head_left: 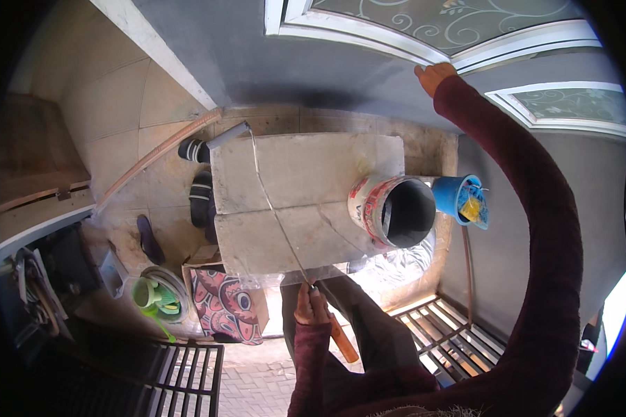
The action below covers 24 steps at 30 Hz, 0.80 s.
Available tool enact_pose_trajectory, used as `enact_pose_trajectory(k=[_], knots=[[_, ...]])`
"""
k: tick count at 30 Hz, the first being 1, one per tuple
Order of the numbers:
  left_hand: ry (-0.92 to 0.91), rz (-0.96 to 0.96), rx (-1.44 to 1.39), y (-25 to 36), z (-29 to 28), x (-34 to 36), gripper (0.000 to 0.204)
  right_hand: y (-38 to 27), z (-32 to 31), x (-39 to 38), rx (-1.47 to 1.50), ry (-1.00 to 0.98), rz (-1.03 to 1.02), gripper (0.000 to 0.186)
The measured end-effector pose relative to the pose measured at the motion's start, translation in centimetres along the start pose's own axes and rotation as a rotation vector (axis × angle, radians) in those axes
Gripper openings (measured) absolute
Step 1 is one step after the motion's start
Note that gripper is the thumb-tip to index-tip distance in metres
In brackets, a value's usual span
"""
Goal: The person uses a paint roller to apply grey paint to a wall, first loading the roller from a tray on the floor and then applying it to the wall surface near a window.
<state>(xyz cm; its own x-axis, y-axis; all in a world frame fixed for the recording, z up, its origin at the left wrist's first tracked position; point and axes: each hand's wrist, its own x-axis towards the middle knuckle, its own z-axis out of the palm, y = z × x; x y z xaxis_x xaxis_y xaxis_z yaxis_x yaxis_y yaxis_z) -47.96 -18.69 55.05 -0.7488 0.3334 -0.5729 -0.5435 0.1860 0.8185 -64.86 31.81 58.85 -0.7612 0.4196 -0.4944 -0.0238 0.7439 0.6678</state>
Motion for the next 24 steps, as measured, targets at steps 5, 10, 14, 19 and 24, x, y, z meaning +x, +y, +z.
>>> enact_pose_trajectory(k=[5, 10, 14, 19, 24], knots=[[-0.054, 0.002, 0.070, 0.7, 0.0, -0.9, 0.029, 0.1, 1.6, -4.1, 1.440, 0.084, -0.072, 0.034], [-0.004, -0.047, 0.027, 2.6, -0.2, -2.9, 0.027, -1.7, -3.7, -10.7, 2.828, -0.173, -0.283, 0.020], [-0.011, 0.038, 0.112, 4.4, -0.5, -4.4, 0.027, -1.2, -8.3, -16.8, 2.953, -0.160, -0.502, 0.016], [-0.077, -0.072, 0.075, 8.6, -0.1, -7.3, 0.030, -0.8, -8.4, -22.8, 3.074, -0.110, -0.627, 0.036], [-0.119, -0.081, 0.100, 9.2, -0.4, -9.0, 0.031, -7.2, 0.9, -28.6, 1.989, 0.290, 0.001, 0.055]])
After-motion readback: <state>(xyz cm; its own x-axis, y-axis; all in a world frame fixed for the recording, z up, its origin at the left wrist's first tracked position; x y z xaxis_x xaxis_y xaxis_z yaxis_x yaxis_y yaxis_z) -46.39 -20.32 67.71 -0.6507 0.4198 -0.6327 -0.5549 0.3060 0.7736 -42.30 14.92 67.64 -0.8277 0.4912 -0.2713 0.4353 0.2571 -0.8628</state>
